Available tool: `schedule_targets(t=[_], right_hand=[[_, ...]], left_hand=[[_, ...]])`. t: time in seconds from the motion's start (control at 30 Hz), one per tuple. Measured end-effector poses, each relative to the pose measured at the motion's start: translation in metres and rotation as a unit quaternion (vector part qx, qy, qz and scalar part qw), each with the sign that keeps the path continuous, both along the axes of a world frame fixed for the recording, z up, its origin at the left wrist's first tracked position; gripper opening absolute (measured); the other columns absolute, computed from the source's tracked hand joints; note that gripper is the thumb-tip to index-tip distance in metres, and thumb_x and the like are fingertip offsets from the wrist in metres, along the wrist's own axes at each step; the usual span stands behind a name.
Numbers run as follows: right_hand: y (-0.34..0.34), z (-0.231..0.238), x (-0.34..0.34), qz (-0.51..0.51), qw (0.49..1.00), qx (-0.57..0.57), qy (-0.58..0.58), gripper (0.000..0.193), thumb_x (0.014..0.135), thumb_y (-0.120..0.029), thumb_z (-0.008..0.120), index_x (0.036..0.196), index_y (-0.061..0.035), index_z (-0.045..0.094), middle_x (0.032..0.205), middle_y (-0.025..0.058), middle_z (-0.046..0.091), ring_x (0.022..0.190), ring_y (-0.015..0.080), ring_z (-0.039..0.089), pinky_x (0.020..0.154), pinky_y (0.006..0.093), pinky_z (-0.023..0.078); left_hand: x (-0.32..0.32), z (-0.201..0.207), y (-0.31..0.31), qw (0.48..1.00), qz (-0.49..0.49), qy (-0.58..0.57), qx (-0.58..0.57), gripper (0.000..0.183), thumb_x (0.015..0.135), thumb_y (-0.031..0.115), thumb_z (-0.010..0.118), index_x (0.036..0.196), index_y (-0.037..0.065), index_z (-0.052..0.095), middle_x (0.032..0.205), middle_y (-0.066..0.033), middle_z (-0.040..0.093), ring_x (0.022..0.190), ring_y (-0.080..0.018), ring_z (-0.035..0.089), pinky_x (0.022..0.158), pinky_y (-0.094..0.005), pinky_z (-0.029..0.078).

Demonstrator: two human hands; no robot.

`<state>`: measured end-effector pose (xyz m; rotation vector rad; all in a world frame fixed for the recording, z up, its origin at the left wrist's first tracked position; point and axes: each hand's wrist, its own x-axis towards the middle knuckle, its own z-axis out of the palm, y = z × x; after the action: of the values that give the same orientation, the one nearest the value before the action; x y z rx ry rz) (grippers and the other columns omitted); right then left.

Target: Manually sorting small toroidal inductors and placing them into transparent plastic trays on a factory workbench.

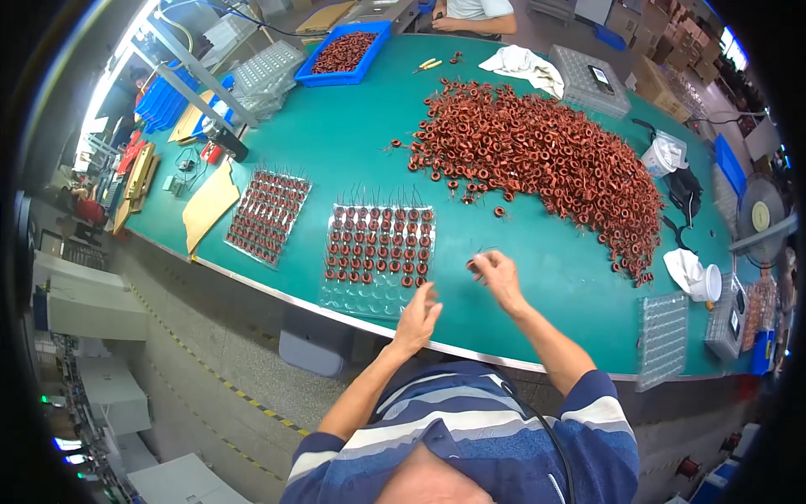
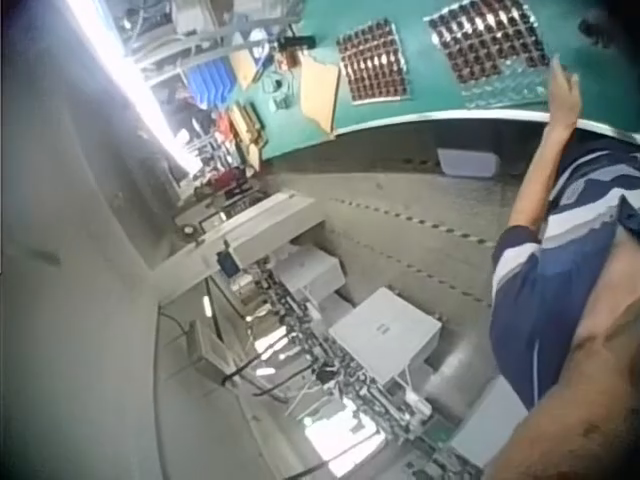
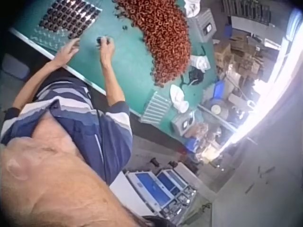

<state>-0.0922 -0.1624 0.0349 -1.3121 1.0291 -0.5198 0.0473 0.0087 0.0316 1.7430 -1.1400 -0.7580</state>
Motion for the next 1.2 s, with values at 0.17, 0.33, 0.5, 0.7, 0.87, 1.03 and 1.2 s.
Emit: schedule_targets(t=[0.17,0.33,0.5,0.7,0.87,1.03,1.2], right_hand=[[0.055,0.032,0.005,-0.012,0.998,0.035,-0.059,0.027,0.092,-0.025,0.057,0.091,0.0005,0.065,0.080,0.0058,0.067,0.061,0.0090,0.056,0.053,0.0232,0.045],[0.067,0.037,-0.007,-0.005,0.998,-0.005,-0.058,0.032,0.094,-0.029,0.056,0.084,0.0007,0.064,0.068,0.0050,0.064,0.057,0.0099,0.056,0.050,0.0249,0.045],[0.056,0.037,-0.030,-0.060,0.977,-0.200,0.030,0.032,0.091,-0.031,0.061,0.090,0.0008,0.065,0.072,0.0098,0.066,0.065,0.0167,0.061,0.060,0.0306,0.049],[0.053,0.037,-0.040,0.083,0.993,-0.064,-0.051,0.030,0.092,-0.028,0.059,0.088,0.0013,0.066,0.077,0.0075,0.067,0.069,0.0119,0.059,0.064,0.0278,0.047],[0.047,0.050,-0.038,0.082,0.971,-0.225,0.004,0.021,0.088,-0.021,0.062,0.083,-0.0001,0.065,0.076,0.0095,0.065,0.072,0.0197,0.059,0.067,0.0340,0.047],[0.071,0.078,-0.033,0.126,0.814,-0.544,0.163,0.007,0.078,-0.011,0.065,0.079,-0.0046,0.062,0.085,0.0080,0.061,0.087,0.0269,0.056,0.080,0.0413,0.042],[0.054,0.075,-0.031,0.111,0.897,-0.427,0.015,0.012,0.082,-0.014,0.063,0.079,-0.0034,0.065,0.091,0.0097,0.062,0.091,0.0270,0.057,0.083,0.0379,0.043]], left_hand=[[-0.024,0.016,-0.032,0.995,-0.044,-0.032,-0.087,0.042,0.096,0.020,0.050,0.130,-0.002,0.039,0.114,-0.0236,0.056,0.101,-0.0346,0.059,0.084,-0.0396,0.048],[-0.027,0.021,-0.032,0.996,-0.027,0.028,-0.077,0.024,0.096,0.014,0.050,0.116,0.000,0.053,0.085,-0.0131,0.065,0.073,-0.0220,0.065,0.066,-0.0323,0.052],[-0.024,0.037,-0.021,0.992,-0.076,0.099,-0.025,0.022,0.095,0.012,0.050,0.113,-0.001,0.054,0.078,-0.0087,0.063,0.064,-0.0150,0.061,0.059,-0.0288,0.050],[-0.033,0.052,-0.019,0.932,-0.180,0.309,0.065,0.026,0.096,0.017,0.050,0.114,-0.001,0.054,0.080,-0.0051,0.060,0.066,-0.0125,0.058,0.058,-0.0258,0.048],[-0.048,0.058,-0.017,0.850,-0.087,0.519,0.011,0.028,0.098,0.020,0.050,0.116,0.000,0.055,0.084,-0.0063,0.060,0.068,-0.0129,0.058,0.061,-0.0252,0.049],[-0.039,0.025,-0.019,0.860,-0.023,0.510,0.005,0.024,0.097,0.019,0.051,0.109,0.001,0.059,0.082,-0.0044,0.060,0.065,-0.0112,0.055,0.059,-0.0243,0.047],[-0.044,0.048,-0.013,0.831,0.034,0.555,0.003,0.019,0.097,0.020,0.051,0.100,0.003,0.059,0.076,-0.0027,0.058,0.061,-0.0099,0.053,0.053,-0.0232,0.044]])
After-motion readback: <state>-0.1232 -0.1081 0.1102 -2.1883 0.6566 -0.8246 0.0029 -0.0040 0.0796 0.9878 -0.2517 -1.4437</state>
